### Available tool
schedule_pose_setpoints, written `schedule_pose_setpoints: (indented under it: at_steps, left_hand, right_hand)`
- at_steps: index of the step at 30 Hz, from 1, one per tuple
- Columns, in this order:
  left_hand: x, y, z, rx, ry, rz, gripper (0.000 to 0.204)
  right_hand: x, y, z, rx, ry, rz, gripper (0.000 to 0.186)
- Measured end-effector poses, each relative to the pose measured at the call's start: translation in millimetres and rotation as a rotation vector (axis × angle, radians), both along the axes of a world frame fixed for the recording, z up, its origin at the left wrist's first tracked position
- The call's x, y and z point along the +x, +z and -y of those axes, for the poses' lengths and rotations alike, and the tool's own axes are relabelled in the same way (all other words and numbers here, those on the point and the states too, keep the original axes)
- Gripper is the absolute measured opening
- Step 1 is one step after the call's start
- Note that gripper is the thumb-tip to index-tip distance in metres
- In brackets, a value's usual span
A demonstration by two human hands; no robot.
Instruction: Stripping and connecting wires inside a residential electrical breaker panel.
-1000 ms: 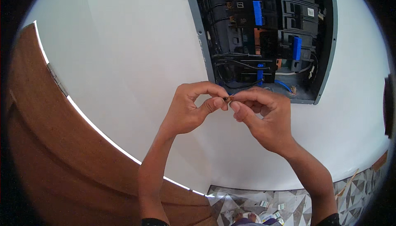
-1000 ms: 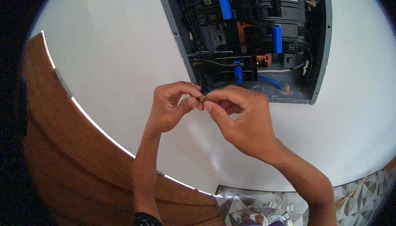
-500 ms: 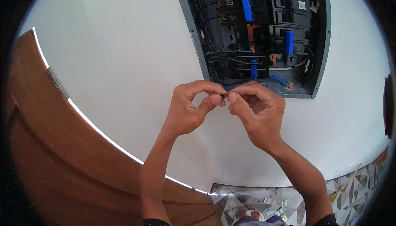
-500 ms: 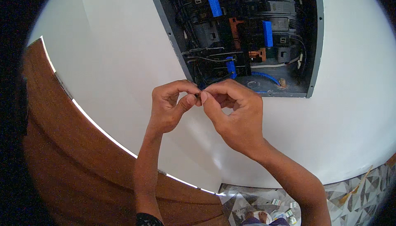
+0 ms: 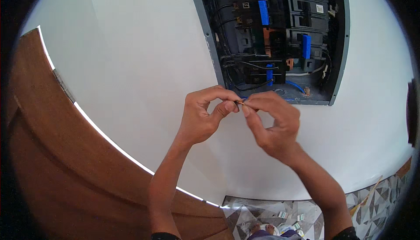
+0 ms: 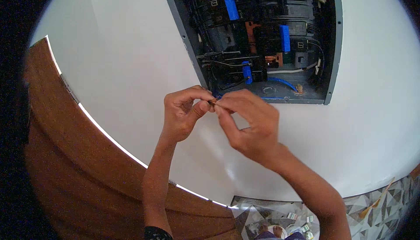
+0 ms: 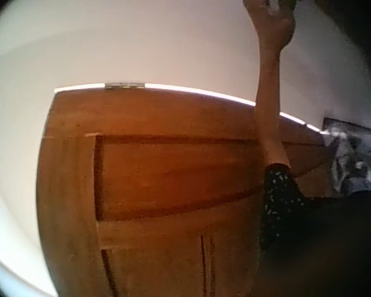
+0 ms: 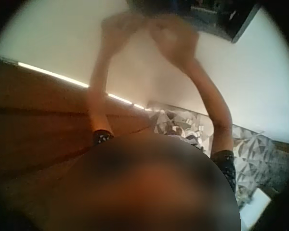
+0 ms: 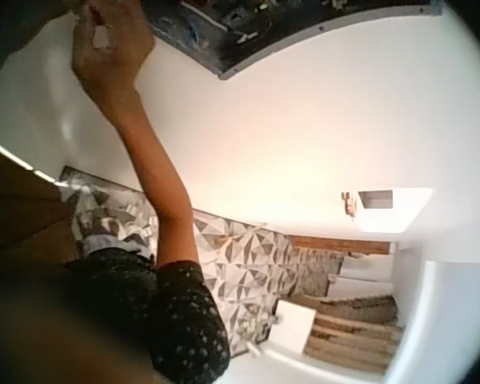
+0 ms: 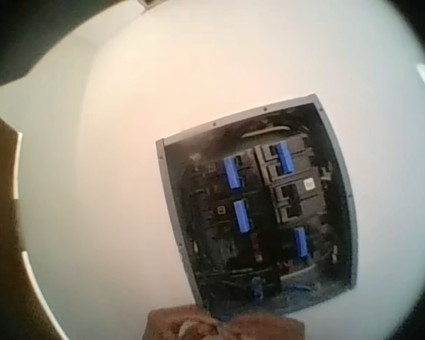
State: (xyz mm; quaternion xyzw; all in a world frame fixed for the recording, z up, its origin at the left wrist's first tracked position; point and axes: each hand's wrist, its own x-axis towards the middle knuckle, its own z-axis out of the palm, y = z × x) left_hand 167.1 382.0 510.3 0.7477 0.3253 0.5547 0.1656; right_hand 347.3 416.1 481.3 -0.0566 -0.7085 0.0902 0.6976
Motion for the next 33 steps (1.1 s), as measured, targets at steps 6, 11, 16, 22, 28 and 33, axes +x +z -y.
schedule_pose_setpoints:
  at_steps: [6, 11, 16, 22, 28, 33]
  left_hand:
    - [-2, 1, 0, 0.116, 0.056, -0.249, 0.012]
    - [-2, 3, 1, 0.126, 0.077, -0.298, 0.010]
    - [1, 7, 1, 0.142, 0.088, -0.347, 0.009]
    - [-10, 7, 1, -0.050, -0.031, -0.125, 0.016]
    - [-20, 6, -8, -0.079, -0.167, -0.005, 0.024]
    - [-14, 8, -6, -0.116, -0.177, 0.029, 0.023]
  right_hand:
    - [40, 29, 0, -0.533, 0.309, 0.346, 0.013]
    - [44, 42, 4, -0.504, 0.183, 0.548, 0.015]
    - [43, 49, 2, -0.407, 0.083, 0.638, 0.012]
    - [29, 45, -5, 0.124, -0.038, 0.489, 0.004]
    - [32, 39, 2, -0.248, 0.018, 0.377, 0.005]
    - [29, 38, 3, -0.182, 0.034, 0.347, 0.008]
